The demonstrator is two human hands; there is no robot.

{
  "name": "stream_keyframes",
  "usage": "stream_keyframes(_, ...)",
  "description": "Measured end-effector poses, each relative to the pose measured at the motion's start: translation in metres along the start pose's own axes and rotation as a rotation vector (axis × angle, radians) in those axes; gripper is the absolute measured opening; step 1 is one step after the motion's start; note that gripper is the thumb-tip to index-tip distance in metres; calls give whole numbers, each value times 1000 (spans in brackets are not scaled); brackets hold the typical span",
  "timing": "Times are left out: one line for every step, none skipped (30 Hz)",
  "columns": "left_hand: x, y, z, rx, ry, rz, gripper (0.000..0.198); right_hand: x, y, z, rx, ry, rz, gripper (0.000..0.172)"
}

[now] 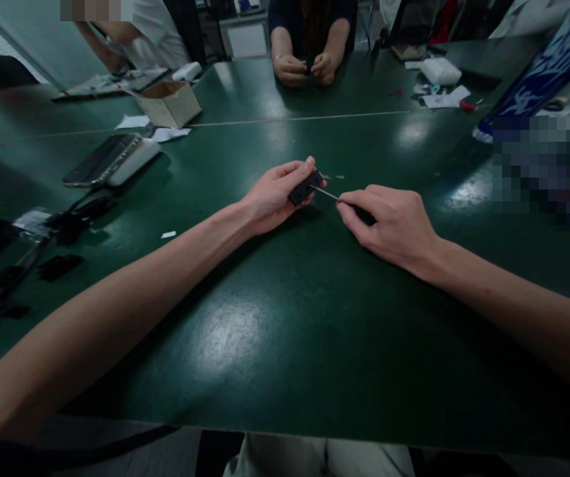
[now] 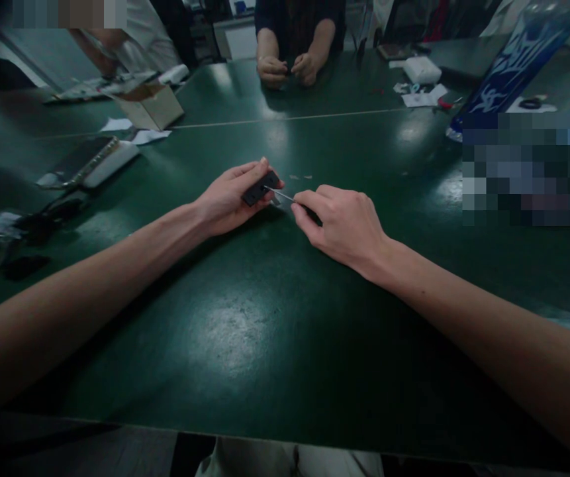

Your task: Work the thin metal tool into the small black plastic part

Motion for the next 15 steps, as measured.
stream_keyframes(0, 1, -1, -6, 9, -1, 29, 0, 0, 1, 15, -9, -4, 34)
stream_keyframes(0, 2, -1, -8, 21, 0, 29, 1, 0, 2, 28, -20, -8, 34)
stream_keyframes(0, 2, -1, -7, 34, 3, 28, 1, 0, 3, 37, -29, -11, 34)
stream_keyframes(0, 3, 0, -4, 46, 9, 28, 1, 0, 3, 41, -37, -13, 35)
stream_keyframes(0, 3, 1, -2, 58, 19, 27, 1, 0, 3, 45, -44, -15, 35)
stream_keyframes(0, 3, 3, -1, 67, 32, 27, 1, 0, 4, 49, -52, -17, 35)
stream_keyframes(0, 3, 4, -2, 76, 48, 26, 1, 1, 4, 54, -59, -19, 35)
stream_keyframes(0, 3, 5, -5, 83, 63, 25, 1, 1, 5, 58, -64, -22, 35)
stream_keyframes(-1, 2, 6, -9, 90, 78, 25, 1, 1, 6, 66, -68, -27, 35)
stream_keyframes(-1, 2, 7, -14, 99, 88, 24, 1, 1, 7, 73, -69, -33, 34)
stream_keyframes(-1, 1, 7, -17, 109, 97, 23, 1, 1, 7, 78, -67, -41, 34)
stream_keyframes(-1, 1, 8, -18, 119, 104, 23, 1, 1, 8, 83, -63, -52, 34)
stream_keyframes(-2, 0, 8, -17, 130, 114, 22, 0, 1, 9, 89, -61, -66, 34)
stream_keyframes(-3, 0, 9, -14, 141, 125, 21, -1, 2, 10, 90, -62, -81, 34)
stream_keyframes(-4, -1, 9, -8, 153, 137, 21, -3, 3, 10, 85, -67, -100, 33)
Point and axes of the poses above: each hand's wrist, its own y-axis towards the middle knuckle, its own z-axis out of the palm, x = y × z, the point moved 8 cm from there along y, towards the middle knuckle
